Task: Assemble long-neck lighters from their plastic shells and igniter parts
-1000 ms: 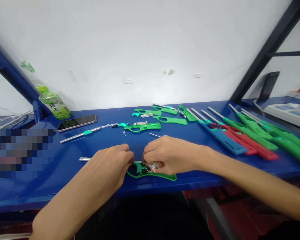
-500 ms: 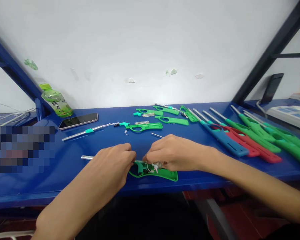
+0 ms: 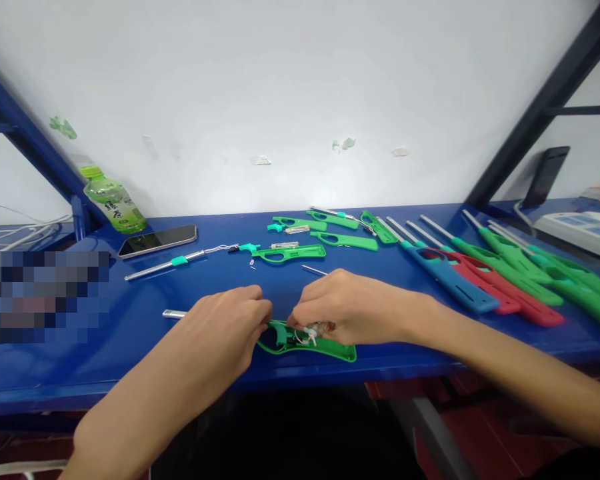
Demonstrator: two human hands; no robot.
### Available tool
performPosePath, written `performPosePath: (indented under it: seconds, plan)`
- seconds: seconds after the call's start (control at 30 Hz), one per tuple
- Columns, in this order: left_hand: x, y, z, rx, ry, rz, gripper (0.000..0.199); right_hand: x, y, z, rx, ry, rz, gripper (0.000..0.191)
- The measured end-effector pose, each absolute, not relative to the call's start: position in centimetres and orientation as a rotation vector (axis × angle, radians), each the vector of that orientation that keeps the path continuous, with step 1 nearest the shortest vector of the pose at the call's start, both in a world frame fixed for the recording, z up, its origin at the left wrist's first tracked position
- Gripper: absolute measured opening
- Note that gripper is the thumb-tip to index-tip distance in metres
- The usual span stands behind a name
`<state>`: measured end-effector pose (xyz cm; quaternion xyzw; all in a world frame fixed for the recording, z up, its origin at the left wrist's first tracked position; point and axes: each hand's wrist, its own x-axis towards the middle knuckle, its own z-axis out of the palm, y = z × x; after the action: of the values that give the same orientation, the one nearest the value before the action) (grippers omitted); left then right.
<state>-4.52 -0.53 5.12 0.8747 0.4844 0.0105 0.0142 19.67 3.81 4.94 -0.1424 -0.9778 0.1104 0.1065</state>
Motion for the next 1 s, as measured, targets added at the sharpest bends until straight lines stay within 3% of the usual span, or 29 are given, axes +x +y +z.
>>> performPosePath:
  seconds: [0.23, 0.43, 0.77, 1.0]
  plan:
    - [-4.5, -0.6, 5.3, 2.719, 1.510, 0.037, 0.027, 19.3, 3.4, 5.4, -0.325, -2.995, 0.103, 0.033]
    - [-4.4, -0.7, 5.1, 2.733, 1.517, 0.058, 0.028, 19.1, 3.0, 5.2, -0.220, -2.990, -0.063, 0.029]
    - [-4.9, 0.1, 5.8, 2.545, 1.407, 0.137, 0.024, 20.2, 4.1, 4.4, -0.370, -2.871, 0.272, 0.032]
    - [-4.2, -0.2, 5.9, 2.531, 1.230, 0.424, 0.020, 20.2, 4.1, 4.3, -0.369, -2.804, 0.313, 0.028]
